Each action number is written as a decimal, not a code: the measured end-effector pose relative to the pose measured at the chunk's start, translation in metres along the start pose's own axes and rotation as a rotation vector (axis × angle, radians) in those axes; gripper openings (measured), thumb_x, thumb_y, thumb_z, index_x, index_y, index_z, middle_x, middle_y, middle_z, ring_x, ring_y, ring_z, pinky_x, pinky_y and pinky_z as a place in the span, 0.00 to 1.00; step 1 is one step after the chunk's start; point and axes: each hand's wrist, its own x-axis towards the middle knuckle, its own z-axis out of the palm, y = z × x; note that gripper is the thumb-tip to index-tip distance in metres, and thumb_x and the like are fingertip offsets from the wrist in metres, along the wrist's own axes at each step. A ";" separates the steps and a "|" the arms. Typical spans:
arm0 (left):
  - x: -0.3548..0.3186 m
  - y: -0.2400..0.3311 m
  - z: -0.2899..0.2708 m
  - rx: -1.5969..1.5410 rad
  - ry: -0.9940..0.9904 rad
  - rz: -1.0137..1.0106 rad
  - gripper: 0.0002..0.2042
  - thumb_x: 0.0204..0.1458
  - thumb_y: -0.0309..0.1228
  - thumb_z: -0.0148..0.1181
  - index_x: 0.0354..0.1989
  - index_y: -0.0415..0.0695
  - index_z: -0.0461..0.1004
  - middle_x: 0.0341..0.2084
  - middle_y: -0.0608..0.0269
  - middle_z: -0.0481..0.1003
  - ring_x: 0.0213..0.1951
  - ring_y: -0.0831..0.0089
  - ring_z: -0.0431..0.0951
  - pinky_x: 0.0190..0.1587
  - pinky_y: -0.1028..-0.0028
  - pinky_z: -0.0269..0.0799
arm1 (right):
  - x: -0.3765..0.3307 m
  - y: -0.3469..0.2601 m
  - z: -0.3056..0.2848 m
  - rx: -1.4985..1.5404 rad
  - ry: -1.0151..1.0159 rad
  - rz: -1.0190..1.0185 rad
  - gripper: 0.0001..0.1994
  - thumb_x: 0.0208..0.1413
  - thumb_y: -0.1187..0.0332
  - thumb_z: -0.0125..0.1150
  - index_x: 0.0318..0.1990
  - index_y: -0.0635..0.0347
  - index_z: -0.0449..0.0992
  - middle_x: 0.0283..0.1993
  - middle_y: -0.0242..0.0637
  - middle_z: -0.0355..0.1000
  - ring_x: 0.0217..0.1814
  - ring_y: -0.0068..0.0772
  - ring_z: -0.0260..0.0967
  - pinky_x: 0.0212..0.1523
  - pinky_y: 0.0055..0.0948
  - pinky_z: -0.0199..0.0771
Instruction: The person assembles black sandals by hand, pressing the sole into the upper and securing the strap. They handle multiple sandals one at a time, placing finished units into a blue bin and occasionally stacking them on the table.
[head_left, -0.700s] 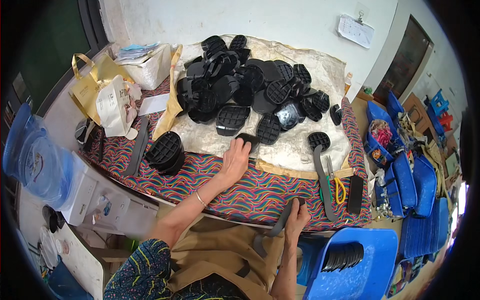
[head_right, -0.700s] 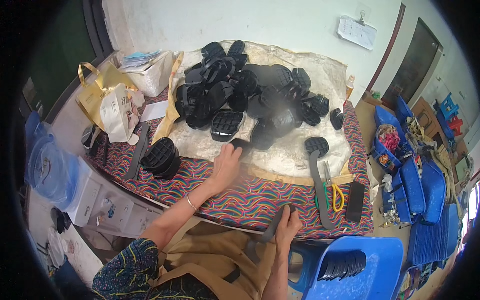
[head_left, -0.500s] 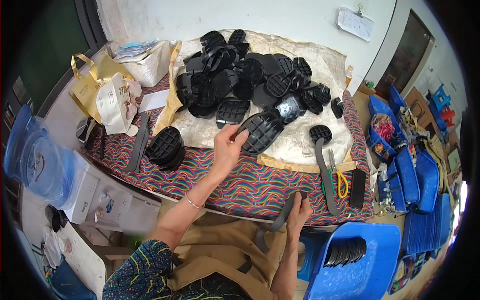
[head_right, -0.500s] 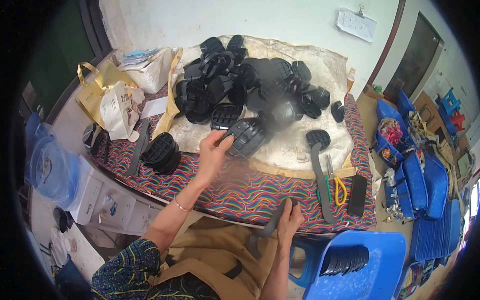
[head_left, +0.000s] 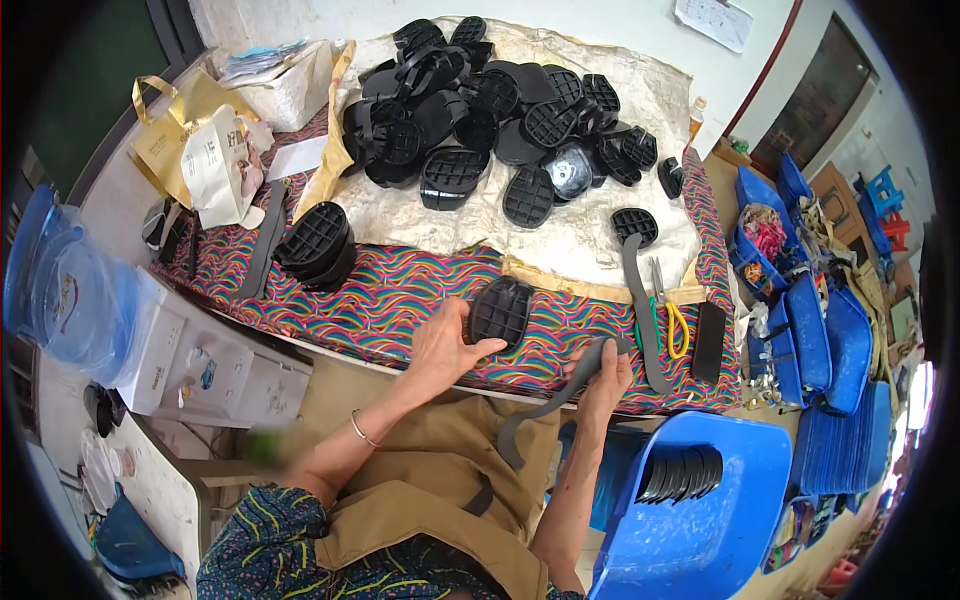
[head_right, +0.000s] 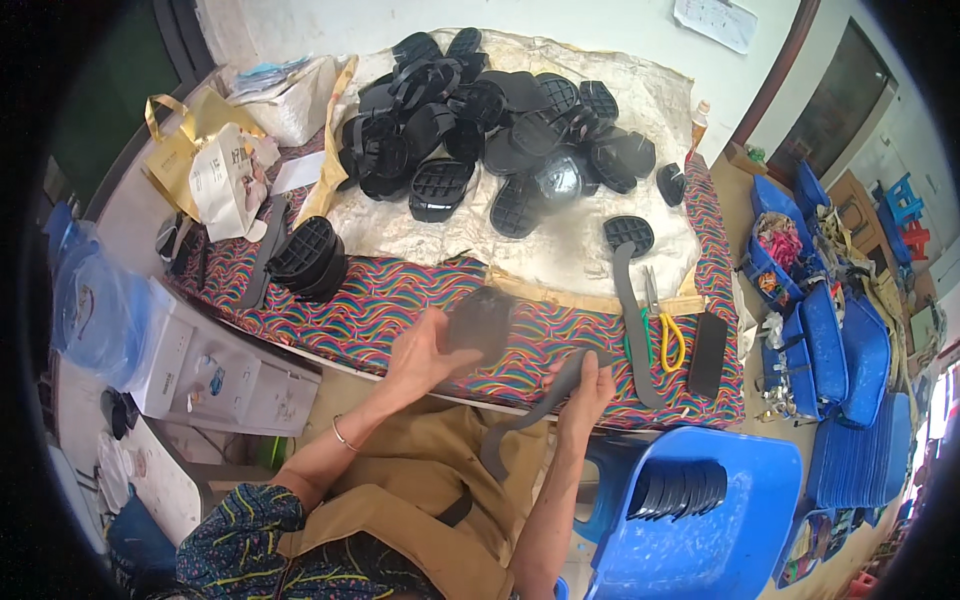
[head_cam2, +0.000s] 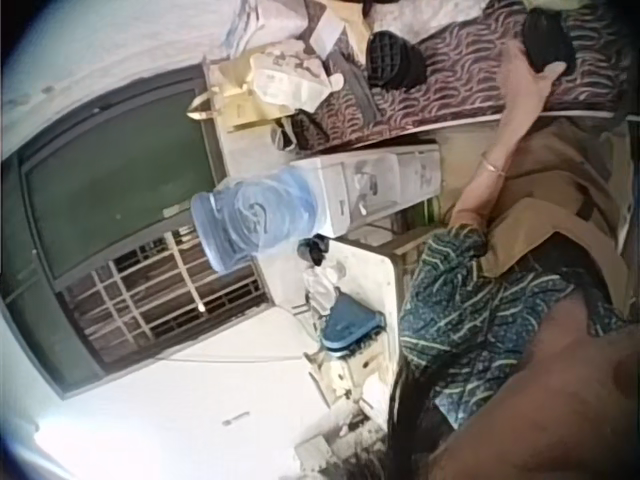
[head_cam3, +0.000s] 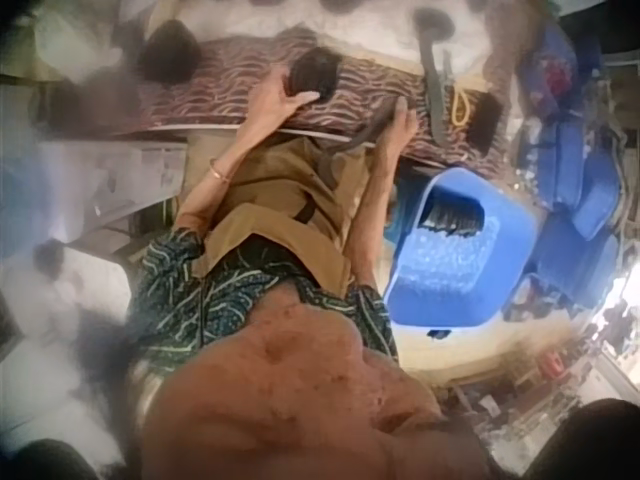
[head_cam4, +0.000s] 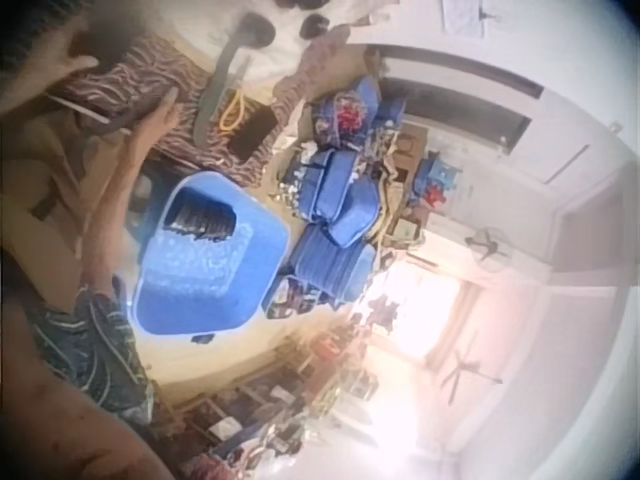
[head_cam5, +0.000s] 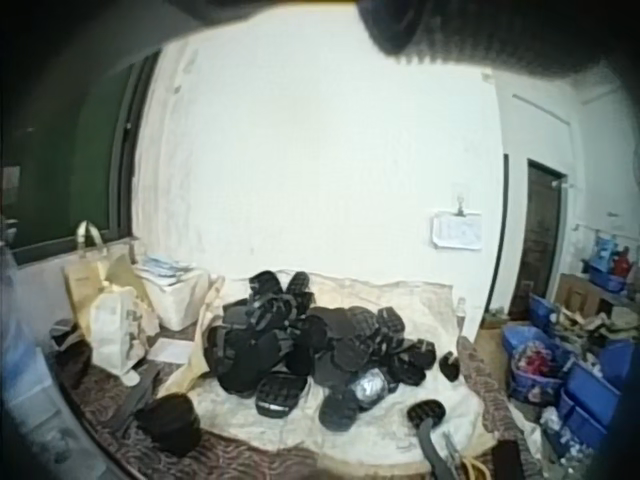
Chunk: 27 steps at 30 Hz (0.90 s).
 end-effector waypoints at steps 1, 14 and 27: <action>0.000 -0.009 0.000 0.101 0.048 0.110 0.25 0.40 0.42 0.76 0.38 0.39 0.71 0.27 0.55 0.71 0.33 0.59 0.75 0.36 0.61 0.71 | 0.001 -0.005 -0.001 0.066 0.015 0.024 0.12 0.69 0.62 0.49 0.37 0.60 0.71 0.23 0.38 0.73 0.21 0.28 0.72 0.20 0.24 0.72; -0.003 -0.030 0.017 -0.126 0.391 0.059 0.09 0.51 0.30 0.69 0.29 0.40 0.75 0.19 0.63 0.70 0.20 0.71 0.69 0.23 0.71 0.64 | -0.054 -0.181 -0.007 -0.056 -0.109 -0.458 0.12 0.63 0.71 0.47 0.48 0.71 0.66 0.21 0.46 0.69 0.14 0.32 0.64 0.14 0.26 0.64; 0.008 -0.029 0.014 0.114 0.315 0.175 0.21 0.47 0.33 0.71 0.47 0.36 0.75 0.43 0.51 0.71 0.42 0.55 0.75 0.41 0.63 0.73 | 0.018 -0.029 0.033 -0.552 -0.411 0.156 0.06 0.64 0.71 0.52 0.35 0.63 0.72 0.22 0.32 0.71 0.19 0.18 0.64 0.20 0.22 0.62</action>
